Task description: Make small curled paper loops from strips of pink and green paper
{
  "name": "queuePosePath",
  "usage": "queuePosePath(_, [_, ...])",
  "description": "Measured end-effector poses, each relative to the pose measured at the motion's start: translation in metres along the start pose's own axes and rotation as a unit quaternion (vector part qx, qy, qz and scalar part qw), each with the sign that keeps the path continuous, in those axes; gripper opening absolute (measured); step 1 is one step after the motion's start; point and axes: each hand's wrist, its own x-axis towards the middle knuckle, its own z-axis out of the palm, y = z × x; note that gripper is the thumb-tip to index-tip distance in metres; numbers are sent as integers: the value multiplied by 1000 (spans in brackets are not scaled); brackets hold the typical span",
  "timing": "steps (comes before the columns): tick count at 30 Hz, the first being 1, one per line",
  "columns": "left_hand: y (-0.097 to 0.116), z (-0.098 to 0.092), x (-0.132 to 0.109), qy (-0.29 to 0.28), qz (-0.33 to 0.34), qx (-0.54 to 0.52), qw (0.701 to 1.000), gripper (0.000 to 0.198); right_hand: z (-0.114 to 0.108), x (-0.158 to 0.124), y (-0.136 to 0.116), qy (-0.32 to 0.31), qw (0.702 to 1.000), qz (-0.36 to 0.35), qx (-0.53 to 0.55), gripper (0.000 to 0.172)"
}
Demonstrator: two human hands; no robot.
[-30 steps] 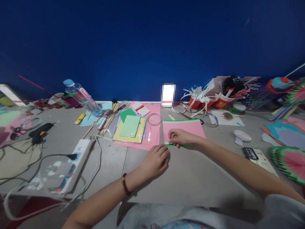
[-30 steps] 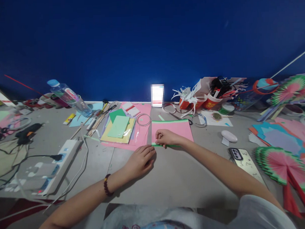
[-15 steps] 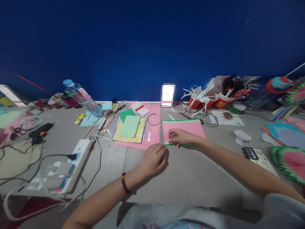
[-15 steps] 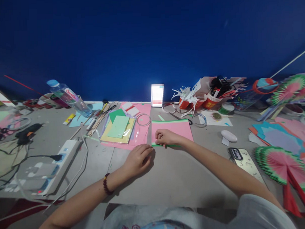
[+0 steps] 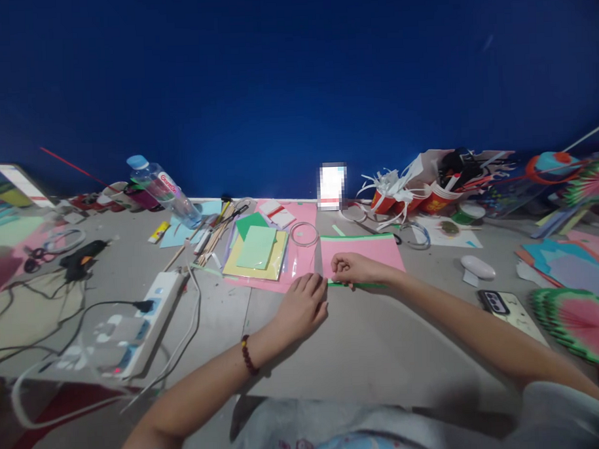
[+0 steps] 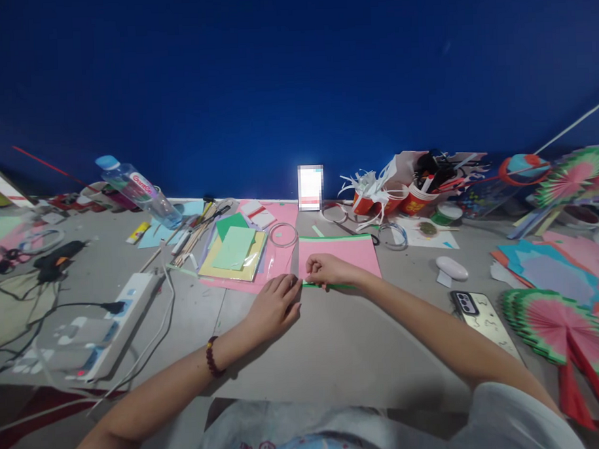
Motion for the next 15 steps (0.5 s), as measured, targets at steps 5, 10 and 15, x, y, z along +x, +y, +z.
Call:
queuePosePath(5, [2,0,1,-7,-1,31,1000,49,-5,-9,-3,-5,1000,21,4,24])
queuePosePath(10, [2,1,1,2,-3,23,1000,48,-15,-18,5,-11,998,49,47,29])
queuePosePath(15, [2,2,0,3,-2,21,1000,49,-27,-30,20,4,994,62,86,42])
